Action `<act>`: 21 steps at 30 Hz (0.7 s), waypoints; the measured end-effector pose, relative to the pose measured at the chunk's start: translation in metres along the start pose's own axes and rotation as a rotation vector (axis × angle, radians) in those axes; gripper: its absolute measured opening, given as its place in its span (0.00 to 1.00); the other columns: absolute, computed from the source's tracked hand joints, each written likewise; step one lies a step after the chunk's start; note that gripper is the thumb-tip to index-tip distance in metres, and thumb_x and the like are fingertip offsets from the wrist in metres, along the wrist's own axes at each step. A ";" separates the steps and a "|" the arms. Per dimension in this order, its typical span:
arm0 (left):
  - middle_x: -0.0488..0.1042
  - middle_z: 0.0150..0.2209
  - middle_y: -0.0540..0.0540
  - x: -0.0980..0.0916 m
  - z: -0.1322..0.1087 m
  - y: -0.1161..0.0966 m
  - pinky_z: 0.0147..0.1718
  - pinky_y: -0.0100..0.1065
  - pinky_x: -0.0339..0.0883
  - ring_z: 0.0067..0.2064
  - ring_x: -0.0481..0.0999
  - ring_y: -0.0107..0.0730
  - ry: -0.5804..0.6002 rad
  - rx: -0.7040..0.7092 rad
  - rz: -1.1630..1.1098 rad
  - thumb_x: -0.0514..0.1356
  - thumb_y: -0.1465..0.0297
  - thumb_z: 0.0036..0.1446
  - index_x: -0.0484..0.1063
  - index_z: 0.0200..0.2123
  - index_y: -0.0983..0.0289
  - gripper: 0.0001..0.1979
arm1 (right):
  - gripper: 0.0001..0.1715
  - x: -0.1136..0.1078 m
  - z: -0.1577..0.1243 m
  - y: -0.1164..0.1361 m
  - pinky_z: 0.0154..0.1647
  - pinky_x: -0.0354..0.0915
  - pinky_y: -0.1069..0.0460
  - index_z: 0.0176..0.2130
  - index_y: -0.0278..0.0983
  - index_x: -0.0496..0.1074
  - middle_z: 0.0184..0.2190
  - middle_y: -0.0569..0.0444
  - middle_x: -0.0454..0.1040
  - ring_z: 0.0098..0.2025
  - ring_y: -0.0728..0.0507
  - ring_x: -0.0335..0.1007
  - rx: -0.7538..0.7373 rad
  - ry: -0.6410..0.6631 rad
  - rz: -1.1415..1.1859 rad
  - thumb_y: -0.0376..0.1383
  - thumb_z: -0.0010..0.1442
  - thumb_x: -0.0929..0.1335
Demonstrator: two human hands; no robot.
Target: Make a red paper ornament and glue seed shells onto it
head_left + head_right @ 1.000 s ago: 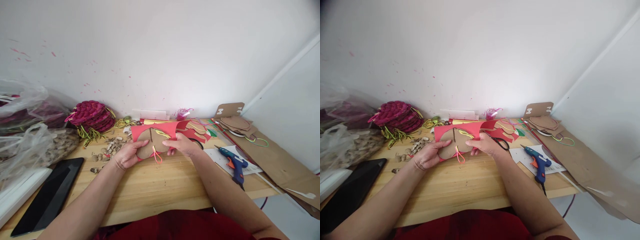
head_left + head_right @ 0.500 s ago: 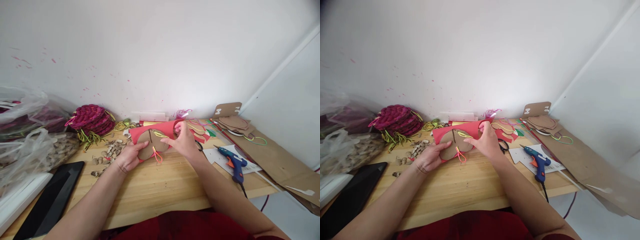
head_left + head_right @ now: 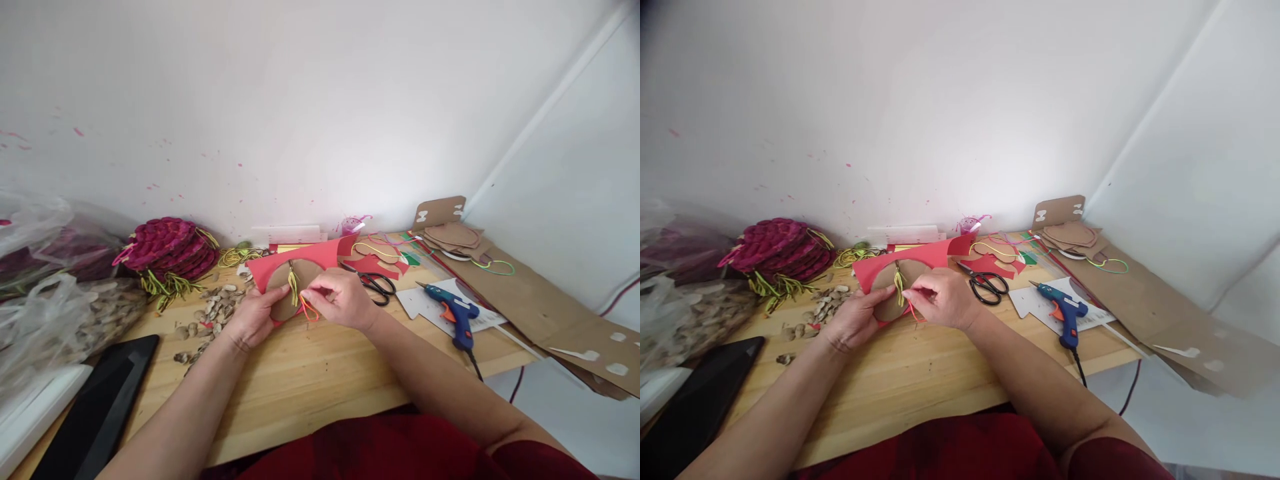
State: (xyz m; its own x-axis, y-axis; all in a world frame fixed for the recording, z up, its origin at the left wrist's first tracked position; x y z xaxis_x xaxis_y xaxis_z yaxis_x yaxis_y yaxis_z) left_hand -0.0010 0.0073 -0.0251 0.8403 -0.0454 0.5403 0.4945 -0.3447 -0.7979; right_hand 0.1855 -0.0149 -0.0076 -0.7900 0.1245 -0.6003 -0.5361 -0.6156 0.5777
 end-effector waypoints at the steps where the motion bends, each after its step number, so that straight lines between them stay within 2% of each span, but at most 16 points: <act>1: 0.86 0.39 0.60 0.000 0.000 0.000 0.41 0.38 0.83 0.36 0.86 0.40 0.014 0.003 0.002 0.70 0.82 0.48 0.81 0.43 0.68 0.16 | 0.14 0.000 -0.001 -0.001 0.36 0.64 0.51 0.37 0.39 0.78 0.28 0.53 0.78 0.29 0.46 0.70 0.043 -0.022 0.001 0.44 0.67 0.68; 3: 0.86 0.40 0.59 0.000 -0.001 0.001 0.42 0.38 0.82 0.38 0.86 0.41 0.038 0.017 0.011 0.70 0.82 0.48 0.81 0.46 0.67 0.20 | 0.17 0.001 -0.002 -0.002 0.35 0.65 0.52 0.50 0.39 0.78 0.31 0.53 0.79 0.28 0.46 0.70 0.104 -0.019 0.010 0.45 0.67 0.67; 5: 0.85 0.41 0.59 0.000 -0.002 0.001 0.44 0.38 0.82 0.40 0.86 0.42 0.048 0.034 0.018 0.71 0.82 0.48 0.80 0.48 0.65 0.22 | 0.20 0.004 -0.001 -0.002 0.36 0.65 0.52 0.54 0.40 0.77 0.32 0.54 0.80 0.29 0.46 0.71 0.071 0.055 -0.013 0.45 0.67 0.68; 7: 0.85 0.40 0.58 -0.002 -0.001 0.000 0.44 0.38 0.82 0.41 0.86 0.42 0.042 0.047 0.012 0.71 0.82 0.48 0.80 0.48 0.65 0.22 | 0.16 0.006 0.001 0.001 0.37 0.63 0.52 0.45 0.40 0.80 0.29 0.54 0.79 0.31 0.45 0.72 -0.023 0.132 -0.042 0.45 0.68 0.67; 8: 0.86 0.40 0.57 -0.003 0.000 0.000 0.44 0.37 0.82 0.41 0.86 0.42 0.035 0.059 -0.002 0.71 0.82 0.48 0.80 0.48 0.64 0.22 | 0.17 0.004 0.002 0.002 0.36 0.62 0.52 0.39 0.40 0.81 0.27 0.54 0.78 0.30 0.46 0.71 -0.044 0.146 -0.056 0.46 0.69 0.66; 9: 0.86 0.39 0.57 -0.004 0.001 -0.001 0.43 0.36 0.82 0.41 0.86 0.42 0.022 0.072 -0.022 0.71 0.83 0.49 0.80 0.49 0.63 0.23 | 0.20 0.000 0.004 0.003 0.35 0.61 0.52 0.34 0.39 0.80 0.25 0.54 0.77 0.30 0.46 0.70 -0.034 0.135 -0.089 0.46 0.70 0.65; 11: 0.86 0.40 0.55 -0.005 0.002 -0.002 0.43 0.36 0.82 0.41 0.86 0.41 -0.012 0.098 -0.068 0.70 0.84 0.49 0.80 0.50 0.61 0.25 | 0.24 -0.014 0.005 0.002 0.35 0.59 0.52 0.29 0.38 0.77 0.25 0.54 0.75 0.29 0.47 0.69 0.089 0.080 -0.220 0.48 0.71 0.64; 13: 0.86 0.41 0.55 -0.004 0.003 -0.005 0.42 0.36 0.82 0.40 0.86 0.39 -0.048 0.111 -0.102 0.68 0.85 0.51 0.79 0.52 0.60 0.26 | 0.19 -0.034 0.002 -0.003 0.34 0.58 0.51 0.32 0.39 0.77 0.28 0.54 0.77 0.31 0.46 0.70 0.288 0.092 -0.378 0.46 0.69 0.66; 16: 0.86 0.39 0.56 -0.001 0.000 -0.009 0.39 0.35 0.83 0.35 0.86 0.36 -0.090 0.103 -0.129 0.63 0.86 0.56 0.79 0.52 0.62 0.23 | 0.04 -0.062 -0.012 -0.020 0.33 0.57 0.50 0.32 0.38 0.76 0.30 0.50 0.78 0.34 0.42 0.72 0.402 0.123 -0.469 0.35 0.59 0.73; 18: 0.85 0.37 0.57 0.001 -0.002 -0.012 0.39 0.34 0.83 0.34 0.86 0.35 -0.092 0.077 -0.151 0.60 0.87 0.59 0.79 0.52 0.64 0.22 | 0.06 -0.072 -0.023 -0.035 0.31 0.57 0.50 0.29 0.38 0.74 0.28 0.49 0.77 0.32 0.41 0.71 0.474 0.119 -0.519 0.30 0.55 0.73; 21: 0.85 0.38 0.59 0.002 -0.005 -0.016 0.42 0.35 0.83 0.35 0.86 0.36 -0.062 0.041 -0.193 0.58 0.87 0.61 0.77 0.55 0.66 0.22 | 0.08 -0.076 -0.035 -0.053 0.29 0.56 0.50 0.28 0.40 0.71 0.26 0.50 0.74 0.29 0.41 0.69 0.543 0.091 -0.547 0.32 0.53 0.74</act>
State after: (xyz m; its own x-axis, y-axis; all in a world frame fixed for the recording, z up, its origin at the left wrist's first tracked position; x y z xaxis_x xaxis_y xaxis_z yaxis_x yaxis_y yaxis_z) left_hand -0.0077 0.0083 -0.0101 0.7402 0.0764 0.6680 0.6556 -0.3024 -0.6919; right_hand 0.2838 -0.0192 -0.0119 -0.3564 0.2221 -0.9075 -0.9319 -0.0146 0.3624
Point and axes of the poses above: each hand's wrist, its own z-axis towards the middle knuckle, its own x-axis out of the palm, y = z × x, the point moved 1 cm from there along z, towards the middle knuckle
